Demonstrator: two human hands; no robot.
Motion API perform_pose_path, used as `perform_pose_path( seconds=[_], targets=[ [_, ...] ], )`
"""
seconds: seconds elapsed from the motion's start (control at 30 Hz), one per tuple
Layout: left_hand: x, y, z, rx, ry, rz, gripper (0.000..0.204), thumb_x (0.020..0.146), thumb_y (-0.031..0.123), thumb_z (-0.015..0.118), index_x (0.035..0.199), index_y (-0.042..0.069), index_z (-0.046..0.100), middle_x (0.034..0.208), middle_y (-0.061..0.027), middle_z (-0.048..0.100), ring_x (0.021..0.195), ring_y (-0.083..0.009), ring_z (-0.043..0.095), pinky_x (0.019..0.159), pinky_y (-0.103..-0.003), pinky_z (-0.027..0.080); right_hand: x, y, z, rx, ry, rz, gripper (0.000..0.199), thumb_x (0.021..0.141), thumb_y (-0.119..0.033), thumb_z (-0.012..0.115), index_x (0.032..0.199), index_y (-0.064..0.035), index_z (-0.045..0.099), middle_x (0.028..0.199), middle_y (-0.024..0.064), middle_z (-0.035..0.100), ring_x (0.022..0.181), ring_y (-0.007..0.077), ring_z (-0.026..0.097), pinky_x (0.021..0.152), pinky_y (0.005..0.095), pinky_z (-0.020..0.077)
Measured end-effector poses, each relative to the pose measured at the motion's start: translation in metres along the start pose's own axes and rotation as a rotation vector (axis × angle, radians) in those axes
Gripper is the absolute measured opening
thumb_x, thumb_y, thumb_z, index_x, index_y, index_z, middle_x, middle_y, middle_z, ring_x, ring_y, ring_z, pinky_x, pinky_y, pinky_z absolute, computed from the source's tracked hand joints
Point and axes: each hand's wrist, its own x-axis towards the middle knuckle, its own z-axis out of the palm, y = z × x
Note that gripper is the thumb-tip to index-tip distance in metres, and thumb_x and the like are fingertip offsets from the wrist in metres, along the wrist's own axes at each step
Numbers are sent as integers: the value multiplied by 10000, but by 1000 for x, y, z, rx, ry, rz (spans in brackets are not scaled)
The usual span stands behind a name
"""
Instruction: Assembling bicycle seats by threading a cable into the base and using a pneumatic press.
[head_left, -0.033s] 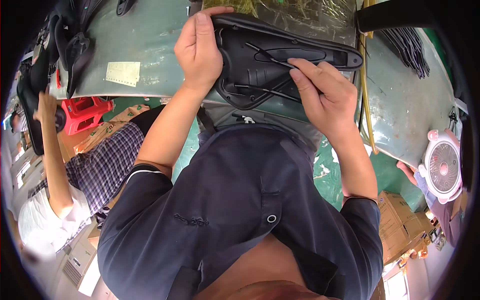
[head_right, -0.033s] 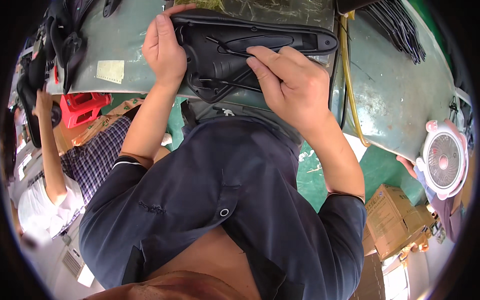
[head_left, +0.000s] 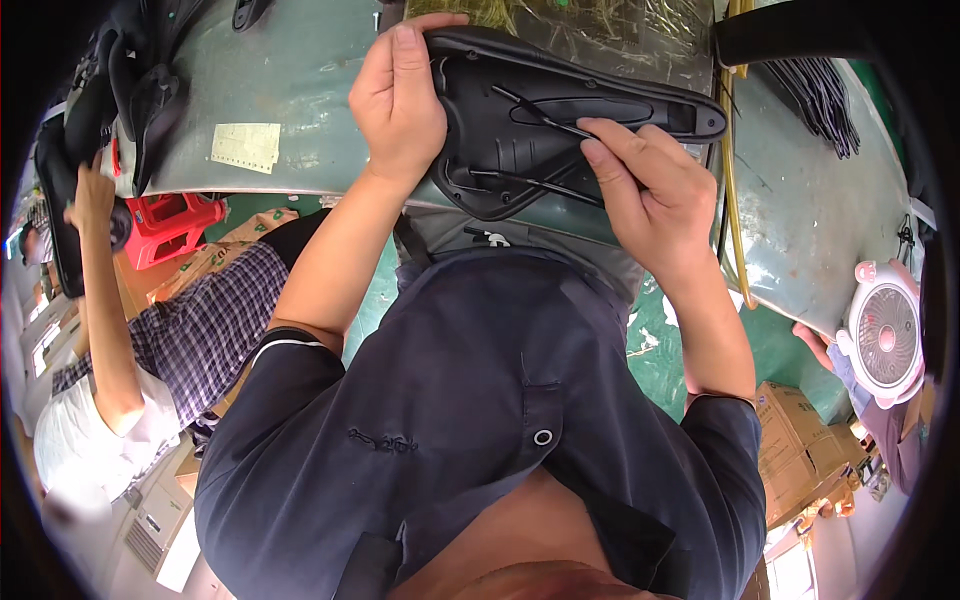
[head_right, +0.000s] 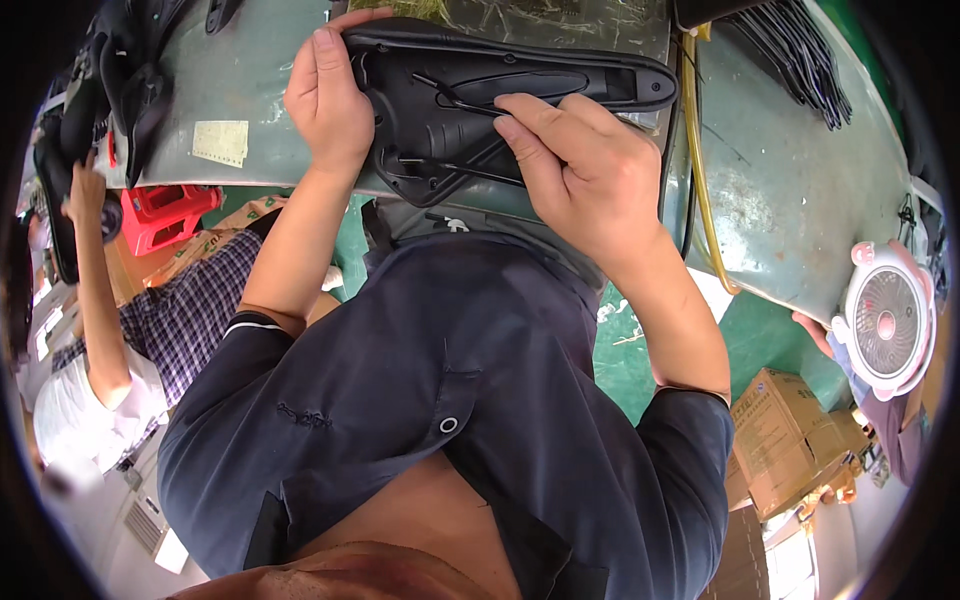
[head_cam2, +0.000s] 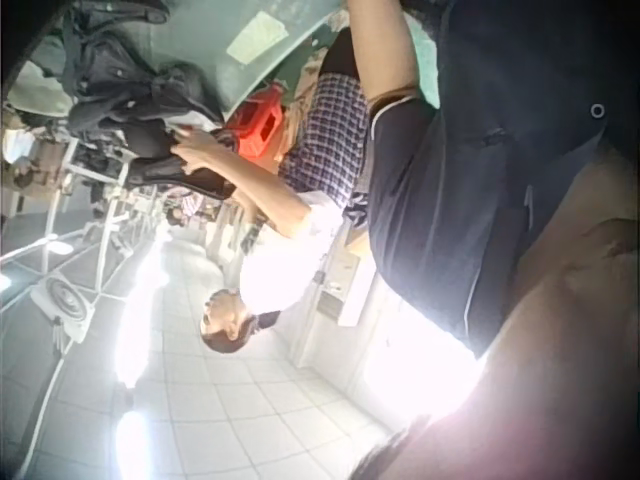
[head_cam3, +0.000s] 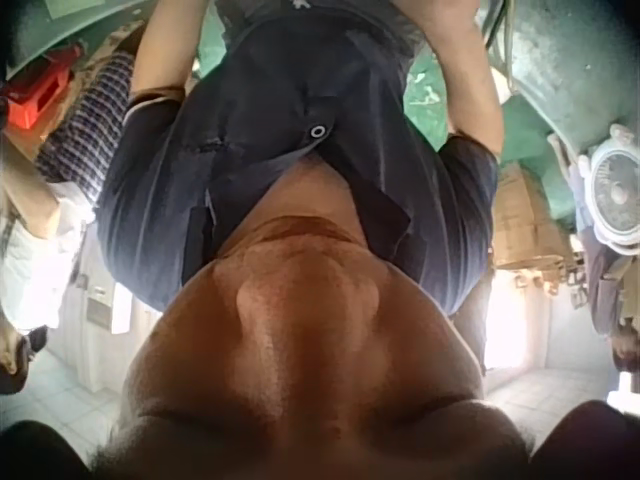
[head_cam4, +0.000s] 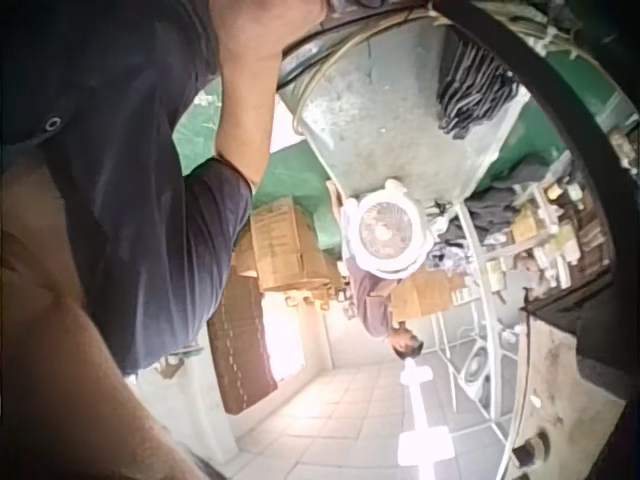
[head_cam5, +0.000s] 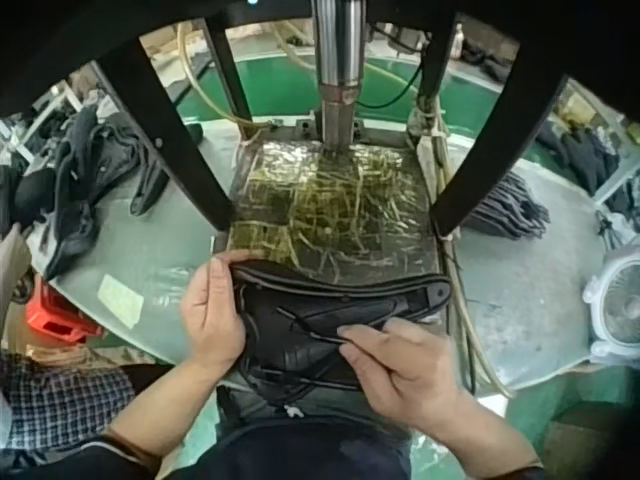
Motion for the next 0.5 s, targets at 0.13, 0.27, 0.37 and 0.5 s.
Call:
perform_pose_path(
  seconds=[0.13, 0.27, 0.37, 0.5],
  targets=[
    [1, 0, 3, -7, 29, 62, 382, 1202, 204, 489, 1153, -59, 762, 1080, -58, 799, 874, -62, 612, 821, -214, 496, 4, -1, 0, 1, -8, 12, 145, 930, -87, 847, 1075, -74, 842, 667, 48, 569, 530, 183, 549, 500, 337, 441],
    [-1, -1, 3, 11, 25, 28, 386, 1201, 203, 493, 1140, -64, 765, 1081, -72, 806, 909, -77, 646, 850, -228, 517, 4, -1, -4, -32, -31, -8, 138, 930, -82, 846, 1067, -72, 839, 675, 46, 576, 530, 186, 552, 496, 339, 438],
    [0, 3, 4, -14, 35, 30, 385, 1200, 198, 492, 1136, -66, 766, 1086, -82, 809, 918, -85, 658, 856, -233, 524, 1, 2, -2, -24, -36, -11, 142, 914, -101, 857, 1054, -88, 842, 685, 38, 575, 531, 193, 564, 493, 346, 449],
    [0, 5, 4, -7, 24, 3, 380, 1199, 189, 489, 1138, -67, 762, 1094, -99, 815, 926, -107, 681, 868, -250, 541, 15, -4, 0, -135, -24, -116, 171, 879, -145, 878, 1044, -117, 842, 687, 23, 559, 535, 203, 575, 494, 351, 461]
  ],
)
